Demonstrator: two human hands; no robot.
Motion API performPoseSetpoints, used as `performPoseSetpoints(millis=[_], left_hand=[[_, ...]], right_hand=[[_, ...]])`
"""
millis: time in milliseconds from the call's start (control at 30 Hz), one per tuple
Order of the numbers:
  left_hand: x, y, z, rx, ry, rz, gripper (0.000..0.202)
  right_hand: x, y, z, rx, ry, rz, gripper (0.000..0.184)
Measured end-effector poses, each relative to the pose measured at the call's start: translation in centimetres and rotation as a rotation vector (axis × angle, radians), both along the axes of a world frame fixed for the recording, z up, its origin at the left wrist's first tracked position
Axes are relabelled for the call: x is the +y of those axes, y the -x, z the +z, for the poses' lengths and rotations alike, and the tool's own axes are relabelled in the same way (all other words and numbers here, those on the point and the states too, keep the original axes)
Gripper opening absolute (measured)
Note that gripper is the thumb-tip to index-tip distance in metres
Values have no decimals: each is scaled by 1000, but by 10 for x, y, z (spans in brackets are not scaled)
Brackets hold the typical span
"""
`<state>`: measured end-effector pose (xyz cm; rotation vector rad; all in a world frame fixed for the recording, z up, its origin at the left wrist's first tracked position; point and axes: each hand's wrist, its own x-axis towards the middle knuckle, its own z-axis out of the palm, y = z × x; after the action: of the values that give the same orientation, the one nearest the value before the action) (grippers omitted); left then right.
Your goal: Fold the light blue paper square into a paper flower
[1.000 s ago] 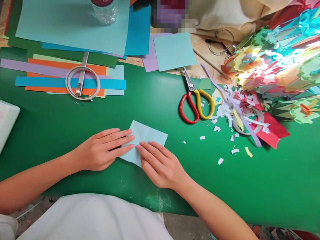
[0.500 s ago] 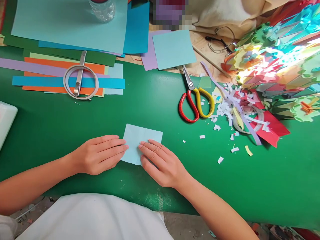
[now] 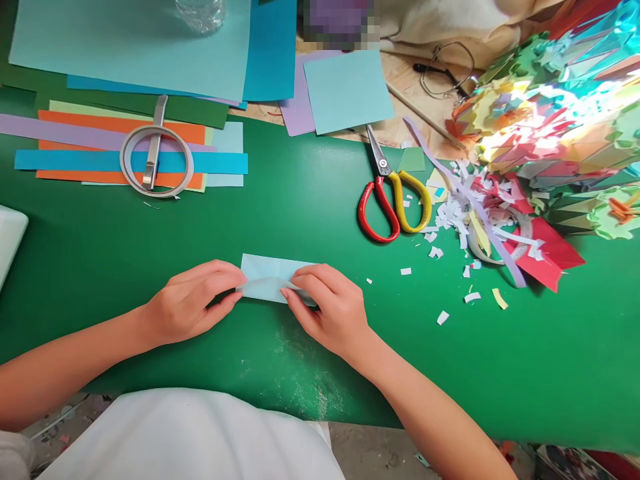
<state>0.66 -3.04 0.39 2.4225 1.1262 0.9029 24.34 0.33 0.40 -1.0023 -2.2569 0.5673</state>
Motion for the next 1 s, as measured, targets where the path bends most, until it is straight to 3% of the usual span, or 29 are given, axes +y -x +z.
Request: performPoseSetpoints(millis=[100,500,633,867,1000], left_hand=[[-3,-1,-3,82,-83,6,29],[-10,-8,4,367,-189,51,22],[-13,-10,4,349,-165,32,24],[-14,-8,1,356,-25,-126,42],[-15,-6,0,384,-34,-131,45]], right_hand=[[4,3,0,-52,25,-39,10],[12,8,3,-141,80,-95,10],[13,10,3,-152,85,-97,11],[13,10,1,-148,69,-105,12],[13,11,1,-162,46,-117,12]])
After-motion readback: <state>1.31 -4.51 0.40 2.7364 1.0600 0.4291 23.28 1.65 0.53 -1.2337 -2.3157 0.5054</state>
